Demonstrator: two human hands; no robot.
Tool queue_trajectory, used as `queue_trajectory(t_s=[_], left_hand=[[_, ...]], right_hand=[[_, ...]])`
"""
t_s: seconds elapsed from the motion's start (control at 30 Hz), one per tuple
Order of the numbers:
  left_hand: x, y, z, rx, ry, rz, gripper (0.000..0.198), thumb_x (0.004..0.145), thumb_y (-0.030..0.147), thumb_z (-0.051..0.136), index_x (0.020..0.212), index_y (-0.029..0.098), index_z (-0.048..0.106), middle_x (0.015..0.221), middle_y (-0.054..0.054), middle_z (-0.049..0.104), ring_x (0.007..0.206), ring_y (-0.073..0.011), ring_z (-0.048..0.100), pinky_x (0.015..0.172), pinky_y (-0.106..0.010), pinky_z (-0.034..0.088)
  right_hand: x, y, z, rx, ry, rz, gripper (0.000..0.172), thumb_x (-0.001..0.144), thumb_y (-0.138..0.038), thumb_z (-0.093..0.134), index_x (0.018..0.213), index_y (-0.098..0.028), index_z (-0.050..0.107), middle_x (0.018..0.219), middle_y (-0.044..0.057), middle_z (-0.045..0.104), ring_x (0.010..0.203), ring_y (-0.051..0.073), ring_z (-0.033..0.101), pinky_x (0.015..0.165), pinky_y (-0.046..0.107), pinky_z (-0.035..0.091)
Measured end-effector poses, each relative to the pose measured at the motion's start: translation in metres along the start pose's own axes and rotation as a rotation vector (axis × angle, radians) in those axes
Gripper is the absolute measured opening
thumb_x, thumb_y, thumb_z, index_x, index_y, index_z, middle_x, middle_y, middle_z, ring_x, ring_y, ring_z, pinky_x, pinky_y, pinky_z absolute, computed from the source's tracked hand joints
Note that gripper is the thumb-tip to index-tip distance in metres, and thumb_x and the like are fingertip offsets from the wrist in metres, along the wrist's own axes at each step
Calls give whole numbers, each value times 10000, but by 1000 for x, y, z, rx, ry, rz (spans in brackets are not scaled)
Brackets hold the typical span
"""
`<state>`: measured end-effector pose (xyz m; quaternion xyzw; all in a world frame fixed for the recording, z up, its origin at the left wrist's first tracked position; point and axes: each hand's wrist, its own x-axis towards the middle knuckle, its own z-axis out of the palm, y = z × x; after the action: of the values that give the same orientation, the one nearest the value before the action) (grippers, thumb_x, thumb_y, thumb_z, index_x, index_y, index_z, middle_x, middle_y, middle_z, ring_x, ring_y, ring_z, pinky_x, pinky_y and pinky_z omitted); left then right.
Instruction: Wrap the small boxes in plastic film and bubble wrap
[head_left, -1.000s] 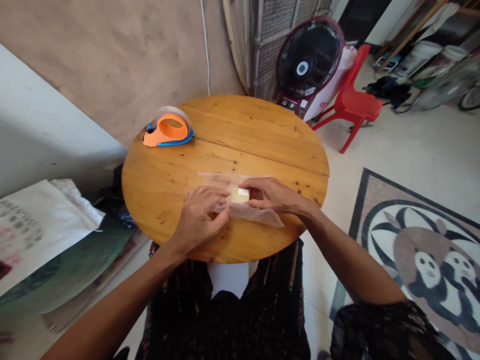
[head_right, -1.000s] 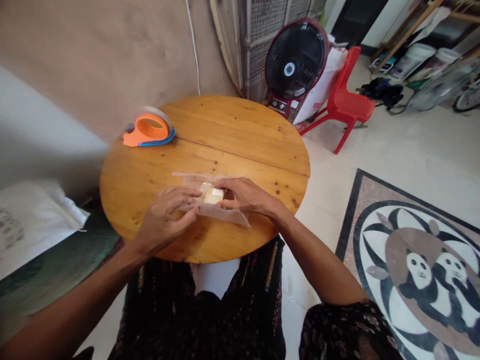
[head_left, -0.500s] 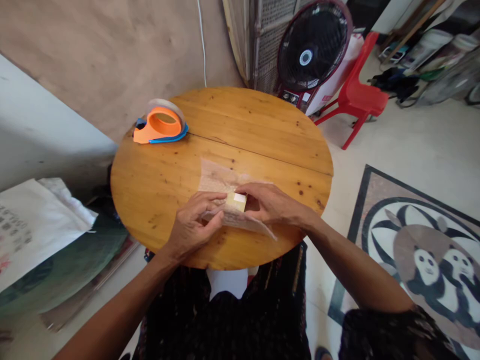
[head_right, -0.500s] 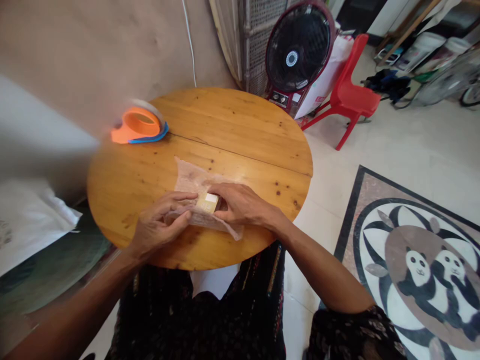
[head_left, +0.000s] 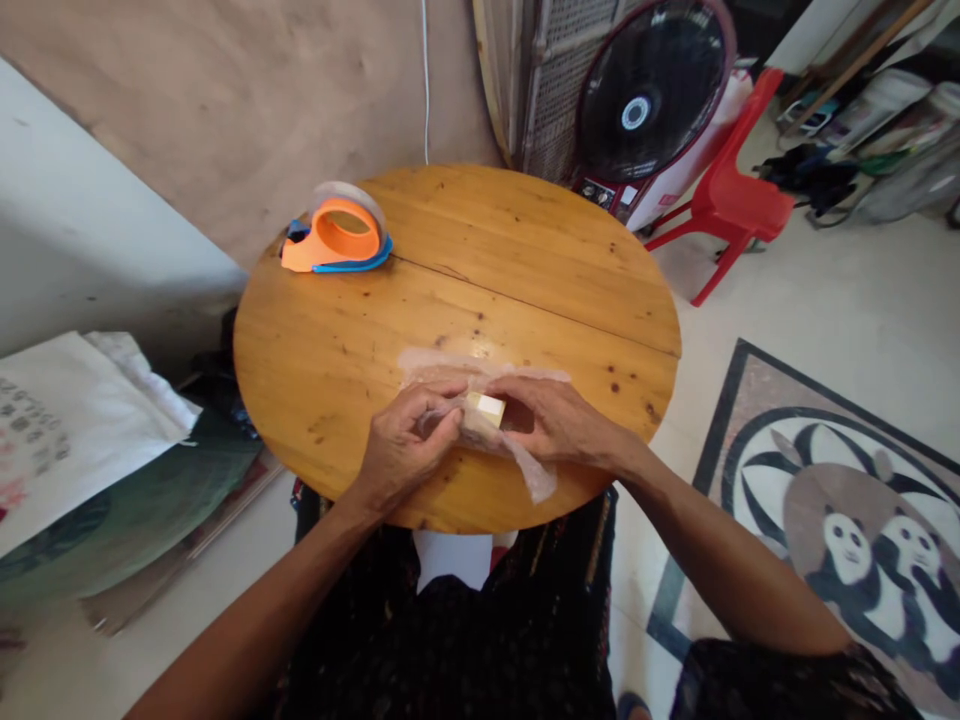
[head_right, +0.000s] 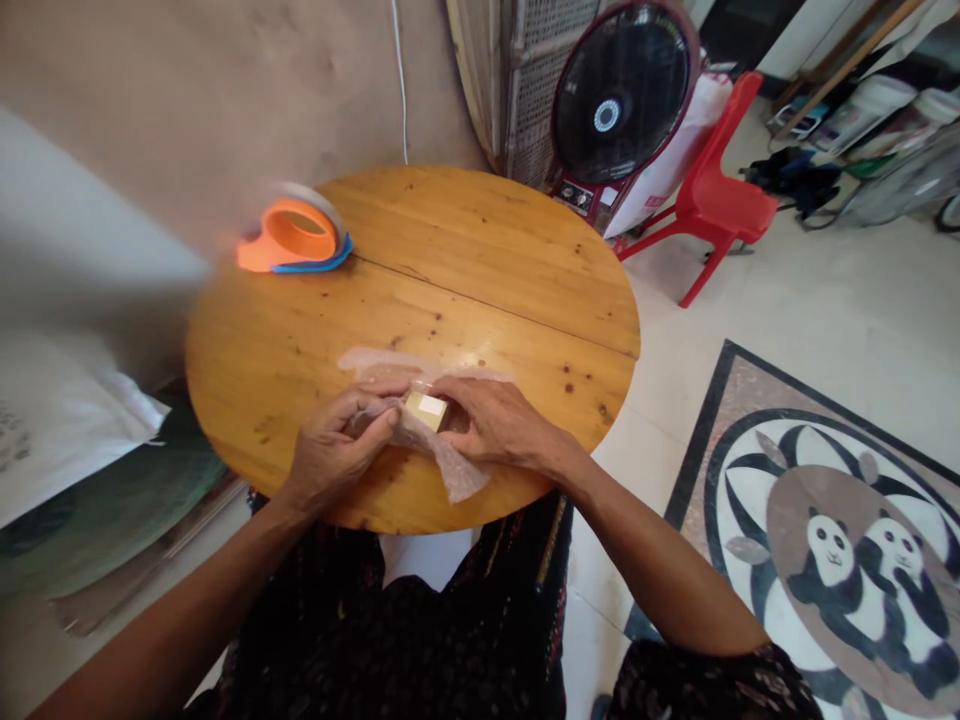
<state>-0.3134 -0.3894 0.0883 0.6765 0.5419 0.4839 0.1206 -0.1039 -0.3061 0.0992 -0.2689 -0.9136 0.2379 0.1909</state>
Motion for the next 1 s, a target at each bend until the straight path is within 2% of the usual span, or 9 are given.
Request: queue_trajectory(t_s=[0.1, 0.2, 0.37, 0.5, 0.6, 0.7, 0.83, 0.93, 1.0], left_hand=[[2, 2, 1, -7, -20, -5, 104, 860, 225, 635, 764, 187, 631, 1116, -73, 750, 1027, -189, 710, 935, -347, 558], [4, 4, 1, 2, -40, -47, 115, 856, 238, 632, 750, 192, 631, 1079, -63, 758, 957, -174, 716, 869, -319, 571], [8, 5, 3, -10, -28, -65, 141, 847, 239, 632, 717, 189, 609, 1004, -52, 761, 899, -165, 709, 797, -287, 557], [10, 5, 6, 11, -29, -65, 156, 841, 253, 643, 710, 186, 593, 946, -43, 754, 828, -148, 692, 733, -258, 536], [11, 5, 5, 29, -25, -70, 116, 837, 245, 646, 746, 184, 608, 936, -37, 744, 845, -148, 681, 756, -256, 529], [12, 4, 3, 19, -25, -113, 67, 827, 245, 653, 809, 186, 627, 893, -17, 728, 813, -142, 668, 736, -251, 522], [16, 3, 1, -24, -49, -199, 75, 819, 243, 657, 870, 191, 642, 823, 2, 698, 762, -136, 649, 715, -252, 522], [19, 4, 0, -119, -80, -236, 166, 807, 244, 662, 965, 193, 661, 918, -17, 721, 833, -149, 674, 759, -264, 547], [20, 6, 1, -170, -98, -254, 206, 804, 247, 658, 1002, 192, 669, 968, -28, 731, 870, -158, 688, 784, -273, 563]], right_hand=[[2, 5, 2, 47, 4, -28, 456, 856, -462, 676, 1254, -243, 638, 1252, 79, 686, 1126, 263, 625, 978, 414, 458], [2, 12, 0, 137, -32, -84, 490, 860, -453, 680, 1312, -277, 605, 1323, 60, 653, 1196, 260, 598, 1037, 438, 438], [-7, 9, -25, 372, -82, -88, 440, 982, -484, 485, 1338, -245, 587, 1355, 73, 617, 1223, 235, 579, 1028, 400, 458], [-9, -1, -31, 385, -70, -34, 488, 869, -535, 639, 1228, -205, 634, 1201, 72, 674, 1061, 232, 627, 900, 350, 491], [-1, -3, -19, 295, 37, 81, 228, 885, -366, 607, 981, -169, 671, 913, 38, 693, 820, 170, 610, 753, 293, 455], [9, 2, -9, 294, 83, 122, 173, 902, -269, 510, 824, -170, 629, 749, 6, 633, 692, 128, 534, 653, 257, 384], [15, 8, -5, 251, 95, 116, 195, 912, -291, 480, 786, -177, 576, 727, 3, 592, 669, 121, 494, 641, 257, 356], [16, 10, -4, 242, 87, 114, 208, 917, -289, 472, 779, -176, 579, 739, 12, 607, 687, 128, 514, 652, 263, 374], [15, 11, -4, 256, 105, 104, 163, 905, -275, 500, 856, -175, 619, 808, 23, 647, 717, 132, 543, 679, 267, 407]])
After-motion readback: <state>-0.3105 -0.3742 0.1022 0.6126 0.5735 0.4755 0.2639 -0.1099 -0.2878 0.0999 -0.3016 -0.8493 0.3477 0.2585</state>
